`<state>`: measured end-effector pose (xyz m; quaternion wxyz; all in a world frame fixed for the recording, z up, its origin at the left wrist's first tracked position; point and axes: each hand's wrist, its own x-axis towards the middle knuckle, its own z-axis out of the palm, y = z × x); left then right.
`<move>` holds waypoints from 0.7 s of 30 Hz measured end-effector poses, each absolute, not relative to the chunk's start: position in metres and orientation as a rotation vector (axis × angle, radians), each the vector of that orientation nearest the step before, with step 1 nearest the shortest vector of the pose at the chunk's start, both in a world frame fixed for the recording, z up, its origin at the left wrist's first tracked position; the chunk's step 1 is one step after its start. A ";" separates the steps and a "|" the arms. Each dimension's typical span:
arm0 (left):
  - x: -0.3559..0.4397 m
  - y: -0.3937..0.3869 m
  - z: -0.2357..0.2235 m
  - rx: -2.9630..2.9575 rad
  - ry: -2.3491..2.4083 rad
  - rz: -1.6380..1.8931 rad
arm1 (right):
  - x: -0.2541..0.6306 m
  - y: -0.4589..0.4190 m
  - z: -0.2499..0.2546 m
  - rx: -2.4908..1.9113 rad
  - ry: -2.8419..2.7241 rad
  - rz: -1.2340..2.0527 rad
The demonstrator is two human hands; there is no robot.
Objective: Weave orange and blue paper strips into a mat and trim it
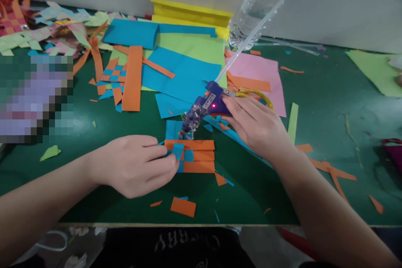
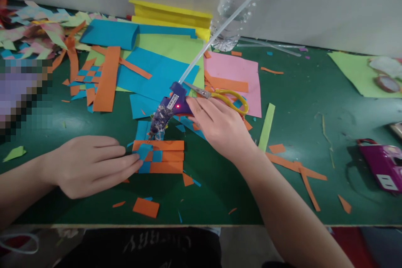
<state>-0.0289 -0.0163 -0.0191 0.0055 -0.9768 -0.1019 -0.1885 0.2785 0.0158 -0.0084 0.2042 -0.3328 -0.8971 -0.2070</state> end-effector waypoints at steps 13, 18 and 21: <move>-0.040 -0.019 -0.034 -3.196 -0.538 -0.478 | 0.279 0.016 -0.009 -0.997 -2.524 -0.509; -0.039 -0.018 -0.033 -3.191 -0.506 -0.485 | 0.279 0.016 -0.009 -0.951 -2.488 -0.577; -0.038 -0.018 -0.032 -3.198 -0.525 -0.491 | 0.278 0.016 -0.009 -0.933 -2.472 -0.585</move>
